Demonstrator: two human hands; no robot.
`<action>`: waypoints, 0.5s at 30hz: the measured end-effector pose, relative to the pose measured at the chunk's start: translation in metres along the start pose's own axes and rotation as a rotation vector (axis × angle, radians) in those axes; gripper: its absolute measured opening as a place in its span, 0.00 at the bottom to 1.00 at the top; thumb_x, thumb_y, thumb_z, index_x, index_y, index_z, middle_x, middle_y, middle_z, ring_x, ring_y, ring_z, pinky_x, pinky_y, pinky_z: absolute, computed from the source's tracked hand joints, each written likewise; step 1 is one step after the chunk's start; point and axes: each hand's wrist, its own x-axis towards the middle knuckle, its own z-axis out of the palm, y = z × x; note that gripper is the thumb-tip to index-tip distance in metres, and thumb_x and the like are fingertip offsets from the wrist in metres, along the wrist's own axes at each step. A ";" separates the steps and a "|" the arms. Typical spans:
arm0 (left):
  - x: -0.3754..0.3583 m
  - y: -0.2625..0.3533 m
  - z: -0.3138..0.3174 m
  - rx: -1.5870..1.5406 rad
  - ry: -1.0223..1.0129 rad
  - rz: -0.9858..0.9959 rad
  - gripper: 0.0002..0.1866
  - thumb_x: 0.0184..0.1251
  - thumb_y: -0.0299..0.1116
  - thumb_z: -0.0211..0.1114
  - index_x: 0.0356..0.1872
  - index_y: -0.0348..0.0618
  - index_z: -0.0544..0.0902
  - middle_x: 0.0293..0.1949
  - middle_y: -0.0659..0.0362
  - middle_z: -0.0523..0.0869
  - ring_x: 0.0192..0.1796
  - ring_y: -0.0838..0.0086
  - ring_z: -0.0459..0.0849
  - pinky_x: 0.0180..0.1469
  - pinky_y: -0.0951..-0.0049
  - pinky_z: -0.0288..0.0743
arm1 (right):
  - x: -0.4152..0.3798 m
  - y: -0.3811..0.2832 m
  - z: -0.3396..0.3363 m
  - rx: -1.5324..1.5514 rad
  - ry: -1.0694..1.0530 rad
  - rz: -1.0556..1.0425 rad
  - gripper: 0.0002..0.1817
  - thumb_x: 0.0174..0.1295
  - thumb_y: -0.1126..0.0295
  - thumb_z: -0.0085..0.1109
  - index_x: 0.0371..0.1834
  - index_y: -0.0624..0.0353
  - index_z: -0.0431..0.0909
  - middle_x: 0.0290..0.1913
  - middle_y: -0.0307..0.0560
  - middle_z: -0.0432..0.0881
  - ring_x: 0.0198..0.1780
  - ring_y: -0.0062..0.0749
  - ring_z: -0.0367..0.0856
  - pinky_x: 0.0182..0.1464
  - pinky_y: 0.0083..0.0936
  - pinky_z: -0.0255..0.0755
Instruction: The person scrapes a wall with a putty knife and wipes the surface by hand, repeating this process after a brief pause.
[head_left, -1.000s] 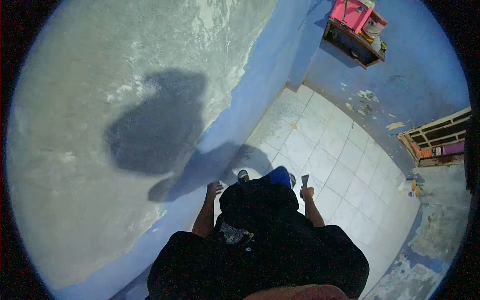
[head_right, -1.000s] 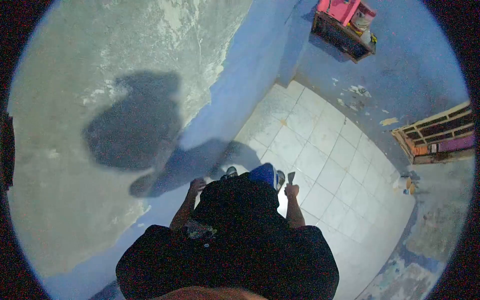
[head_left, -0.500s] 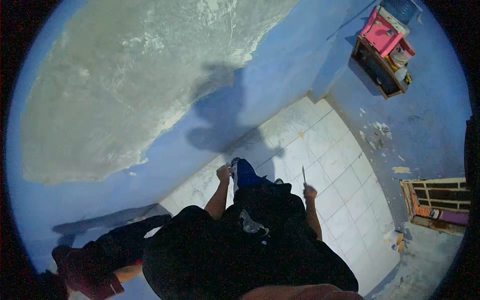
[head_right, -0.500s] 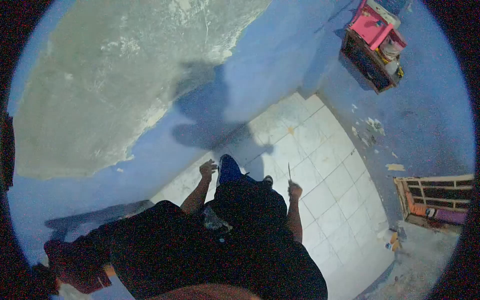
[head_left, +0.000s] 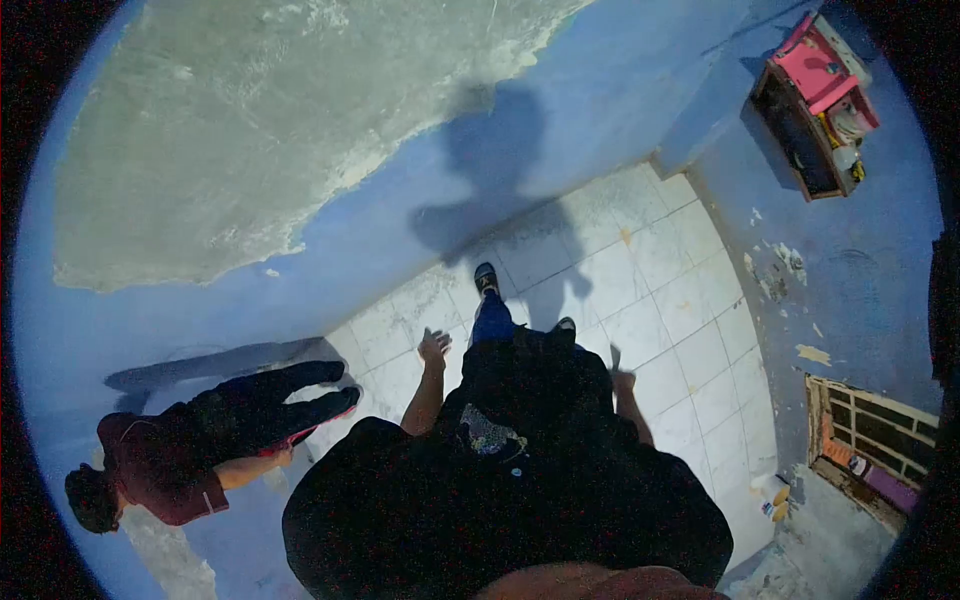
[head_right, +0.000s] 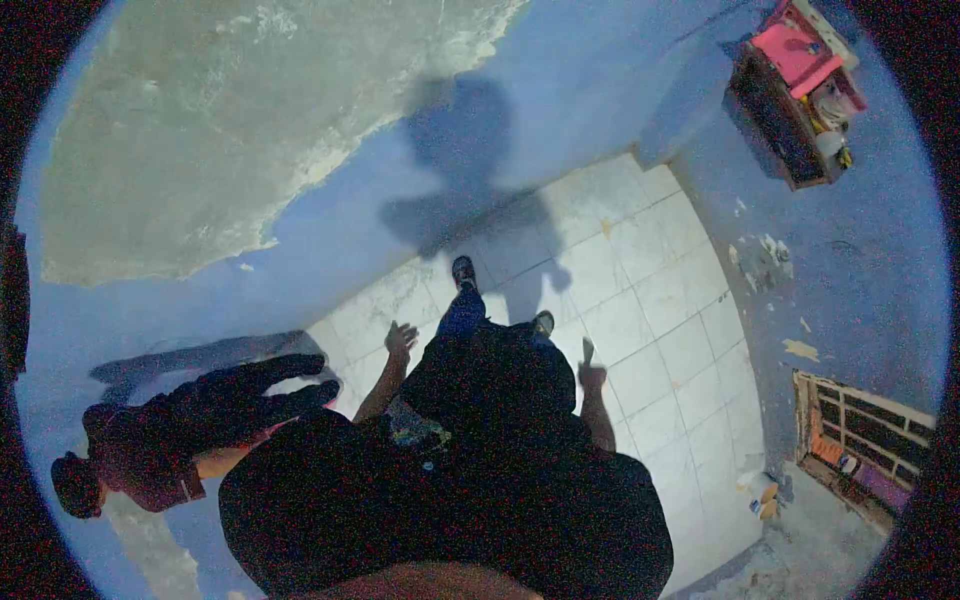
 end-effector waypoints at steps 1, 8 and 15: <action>-0.013 0.018 0.012 -0.022 0.004 -0.031 0.32 0.62 0.61 0.51 0.48 0.39 0.77 0.41 0.53 0.84 0.40 0.66 0.83 0.43 0.65 0.74 | 0.035 0.006 -0.003 0.378 -0.127 -0.045 0.29 0.61 0.39 0.39 0.25 0.51 0.80 0.16 0.43 0.79 0.22 0.40 0.79 0.29 0.43 0.68; -0.039 0.143 0.114 -1.087 -0.599 -0.123 0.40 0.53 0.55 0.64 0.63 0.42 0.65 0.62 0.55 0.70 0.61 0.65 0.69 0.61 0.60 0.63 | 0.080 -0.183 -0.363 1.686 -0.024 -0.064 0.21 0.54 0.58 0.66 0.49 0.53 0.79 0.19 0.28 0.67 0.19 0.13 0.62 0.20 0.16 0.57; -0.040 0.310 0.266 -0.590 -1.075 -0.138 0.35 0.68 0.56 0.46 0.65 0.37 0.60 0.66 0.52 0.63 0.66 0.62 0.62 0.68 0.58 0.53 | 0.098 -0.335 -0.520 1.500 0.841 -0.360 0.19 0.61 0.63 0.58 0.53 0.60 0.77 0.27 0.39 0.79 0.26 0.18 0.71 0.29 0.18 0.67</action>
